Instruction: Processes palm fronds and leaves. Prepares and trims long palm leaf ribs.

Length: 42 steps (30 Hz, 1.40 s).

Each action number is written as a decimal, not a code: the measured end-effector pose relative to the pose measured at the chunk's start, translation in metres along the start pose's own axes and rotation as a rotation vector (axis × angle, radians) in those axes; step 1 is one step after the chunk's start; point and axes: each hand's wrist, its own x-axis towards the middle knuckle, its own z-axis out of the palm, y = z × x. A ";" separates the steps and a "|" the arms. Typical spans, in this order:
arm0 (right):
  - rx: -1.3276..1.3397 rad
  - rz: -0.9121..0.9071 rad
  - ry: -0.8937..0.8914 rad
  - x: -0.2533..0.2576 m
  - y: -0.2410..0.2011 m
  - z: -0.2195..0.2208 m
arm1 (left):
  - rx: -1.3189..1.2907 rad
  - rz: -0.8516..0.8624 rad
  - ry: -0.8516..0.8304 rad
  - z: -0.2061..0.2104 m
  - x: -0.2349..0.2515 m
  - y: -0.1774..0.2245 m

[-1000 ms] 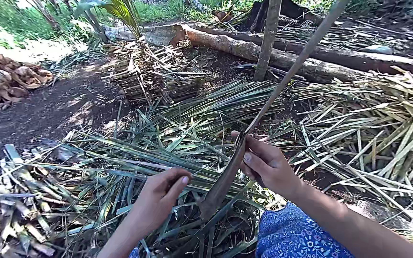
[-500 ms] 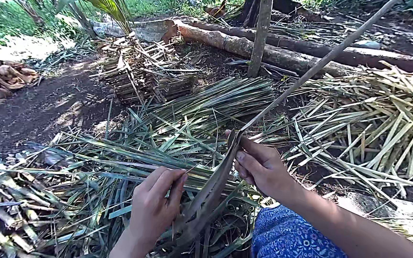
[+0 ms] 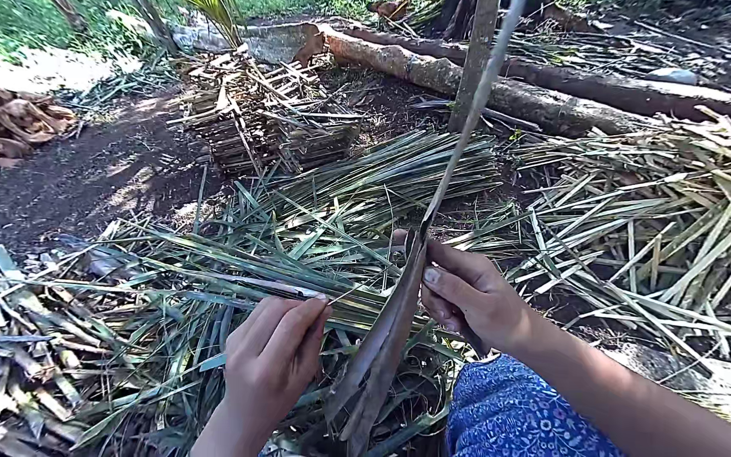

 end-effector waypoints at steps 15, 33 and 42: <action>0.076 -0.070 0.658 0.005 -0.008 -0.056 | 0.104 -0.040 -0.097 -0.016 -0.018 -0.052; -0.419 0.310 0.167 0.003 0.008 -0.084 | 0.316 -0.526 -0.154 -0.060 -0.042 -0.124; 0.152 0.355 -0.231 0.025 0.021 0.007 | -0.113 -0.306 -0.178 0.031 0.014 -0.030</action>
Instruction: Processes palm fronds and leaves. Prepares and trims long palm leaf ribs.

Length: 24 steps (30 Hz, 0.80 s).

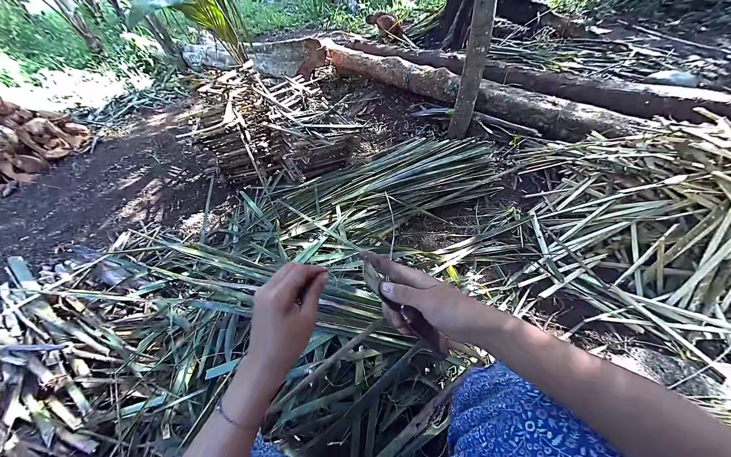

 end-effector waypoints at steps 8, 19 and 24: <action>0.110 -0.386 0.476 -0.005 0.001 -0.019 | -0.010 -0.014 -0.300 0.000 0.008 -0.008; 0.276 -0.508 0.971 -0.037 -0.003 -0.071 | 0.237 -0.197 -0.258 -0.067 -0.013 -0.105; 0.312 -0.568 0.872 -0.039 -0.006 -0.067 | 0.013 -0.268 -0.412 -0.036 -0.010 -0.067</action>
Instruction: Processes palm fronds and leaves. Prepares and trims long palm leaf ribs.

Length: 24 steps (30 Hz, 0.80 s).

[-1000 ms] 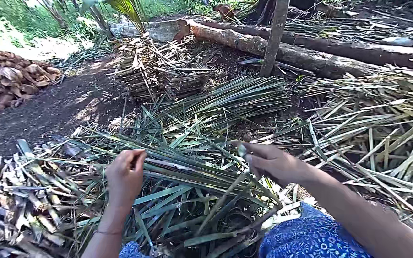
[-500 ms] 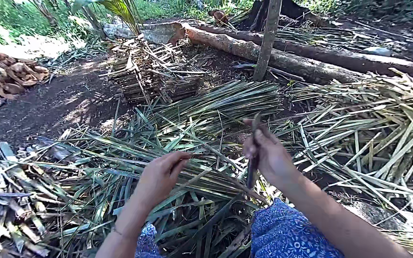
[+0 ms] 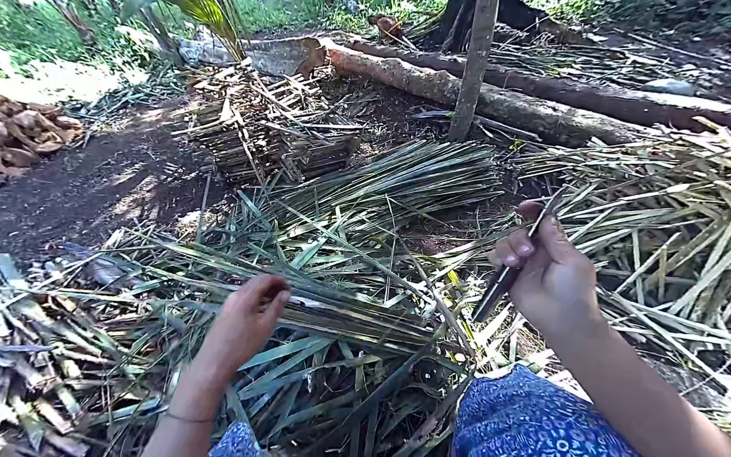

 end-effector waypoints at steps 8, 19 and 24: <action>0.054 -0.158 -0.260 -0.012 -0.013 0.002 | -0.091 0.075 -0.563 0.074 0.010 0.019; 0.132 -0.177 0.084 0.001 -0.035 -0.022 | -0.379 -0.058 -0.314 0.017 0.006 0.027; -0.047 -0.033 -0.120 -0.006 -0.026 -0.014 | -0.485 -0.171 -0.315 0.009 0.000 0.050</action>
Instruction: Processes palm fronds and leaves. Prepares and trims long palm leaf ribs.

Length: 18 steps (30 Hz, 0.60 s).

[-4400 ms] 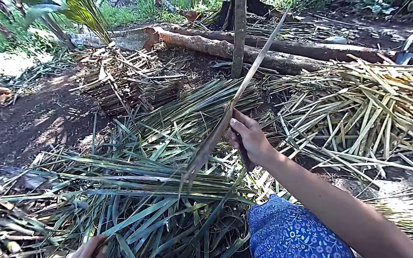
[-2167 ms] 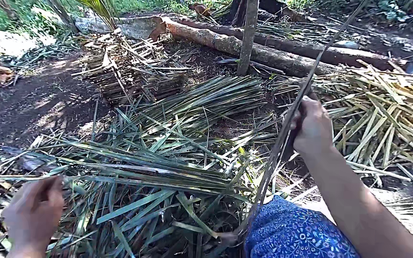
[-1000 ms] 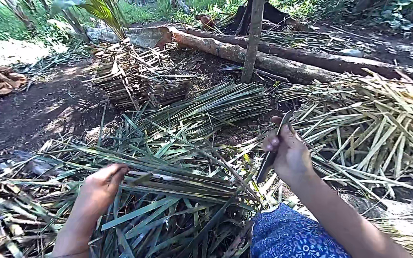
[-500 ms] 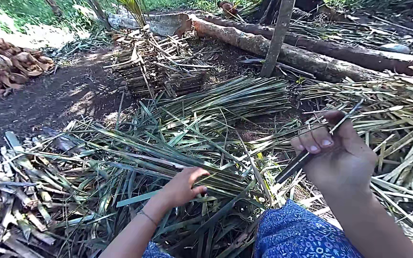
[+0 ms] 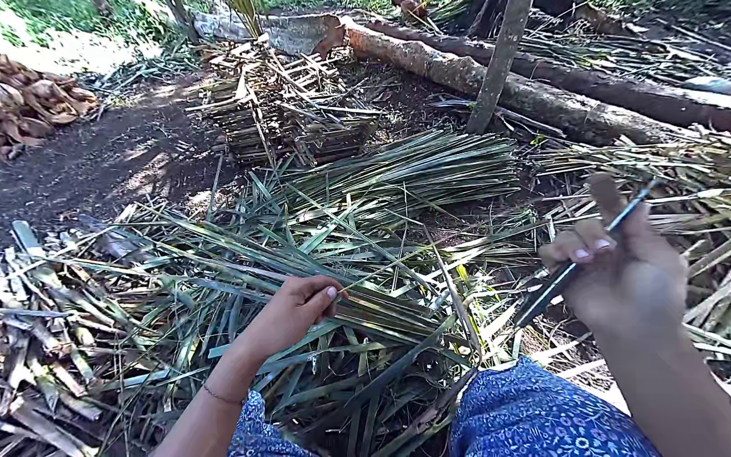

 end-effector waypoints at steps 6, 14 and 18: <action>-0.058 0.542 -0.647 -0.035 0.028 0.042 | -0.165 -0.020 -0.107 0.036 -0.007 0.032; -0.114 0.582 -0.963 -0.053 0.046 0.069 | -0.473 -0.042 -0.108 0.063 -0.021 0.054; -0.145 0.524 -0.924 -0.054 0.043 0.068 | -0.647 -0.112 -0.141 0.066 -0.024 0.062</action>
